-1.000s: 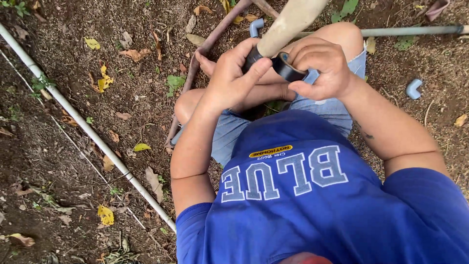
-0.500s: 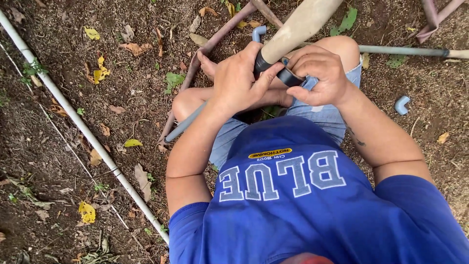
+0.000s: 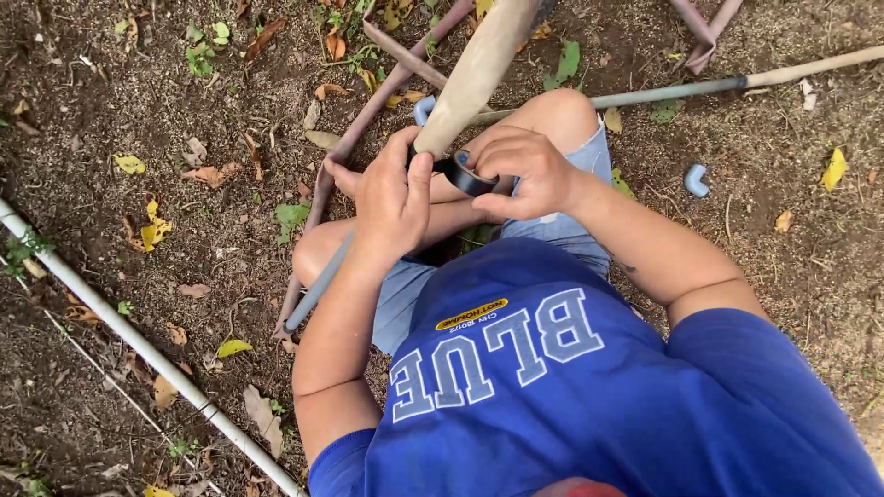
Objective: The person wraps electrical tape around a PVC pipe by hand, pulling the tape from a rubber gasket and continuously wrapping it around the pipe, then scrapes the pipe with a knife.
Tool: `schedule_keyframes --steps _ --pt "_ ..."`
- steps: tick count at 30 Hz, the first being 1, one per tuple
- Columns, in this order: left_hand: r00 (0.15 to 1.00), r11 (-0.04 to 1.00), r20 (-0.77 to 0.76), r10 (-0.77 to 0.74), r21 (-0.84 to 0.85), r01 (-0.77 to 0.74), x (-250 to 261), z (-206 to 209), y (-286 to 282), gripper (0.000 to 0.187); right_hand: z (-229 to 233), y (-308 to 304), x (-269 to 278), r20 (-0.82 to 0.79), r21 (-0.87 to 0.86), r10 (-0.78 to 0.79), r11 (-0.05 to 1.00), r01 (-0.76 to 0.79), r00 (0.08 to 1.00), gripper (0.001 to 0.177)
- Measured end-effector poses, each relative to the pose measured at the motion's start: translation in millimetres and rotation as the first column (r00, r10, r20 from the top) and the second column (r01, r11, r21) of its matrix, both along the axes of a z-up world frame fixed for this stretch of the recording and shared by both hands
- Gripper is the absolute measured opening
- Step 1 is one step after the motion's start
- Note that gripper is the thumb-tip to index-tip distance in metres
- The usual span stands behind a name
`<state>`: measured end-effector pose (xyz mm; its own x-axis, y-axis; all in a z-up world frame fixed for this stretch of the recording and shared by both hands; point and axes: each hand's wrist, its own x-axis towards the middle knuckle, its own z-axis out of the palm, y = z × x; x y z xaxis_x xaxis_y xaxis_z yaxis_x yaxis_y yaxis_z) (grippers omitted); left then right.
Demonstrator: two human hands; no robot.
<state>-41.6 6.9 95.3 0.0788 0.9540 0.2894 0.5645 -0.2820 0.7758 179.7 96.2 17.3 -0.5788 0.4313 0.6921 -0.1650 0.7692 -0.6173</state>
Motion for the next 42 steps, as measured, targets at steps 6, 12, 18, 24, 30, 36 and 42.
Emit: schedule_keyframes --steps 6,12,18,24,30,36,42 --pt "0.941 0.979 -0.279 0.193 0.117 -0.167 1 -90 11 0.044 0 -3 0 0.003 -0.016 0.01 1.0 -0.01 1.0 0.036" --pt "0.941 0.983 -0.286 0.181 0.073 -0.167 3 -74 10 0.043 -7 -1 0 0.021 -0.028 0.013 1.0 -0.013 1.0 0.036" --pt "0.976 0.994 -0.184 0.113 0.015 -0.112 5 -27 10 0.042 -9 1 3 0.043 -0.033 0.019 0.999 -0.017 0.999 0.034" --pt "0.981 0.996 -0.173 0.09 0.03 -0.086 -1 -38 13 0.039 -15 -5 -1 0.039 -0.02 -0.05 0.999 0.051 0.998 0.033" --pt "0.975 0.992 -0.185 0.121 0.07 -0.109 -15 -41 11 0.034 -37 -19 23 0.15 -0.076 -0.28 0.953 0.293 0.948 0.056" --pt "0.976 0.998 -0.207 0.064 0.022 -0.061 -17 -44 17 0.03 -95 -10 115 0.364 0.033 -0.465 0.873 0.487 0.807 0.044" --pt "0.989 0.998 -0.134 0.057 0.016 -0.055 -21 -34 26 0.027 -174 -7 284 0.521 0.107 -0.744 0.544 0.833 0.418 0.011"
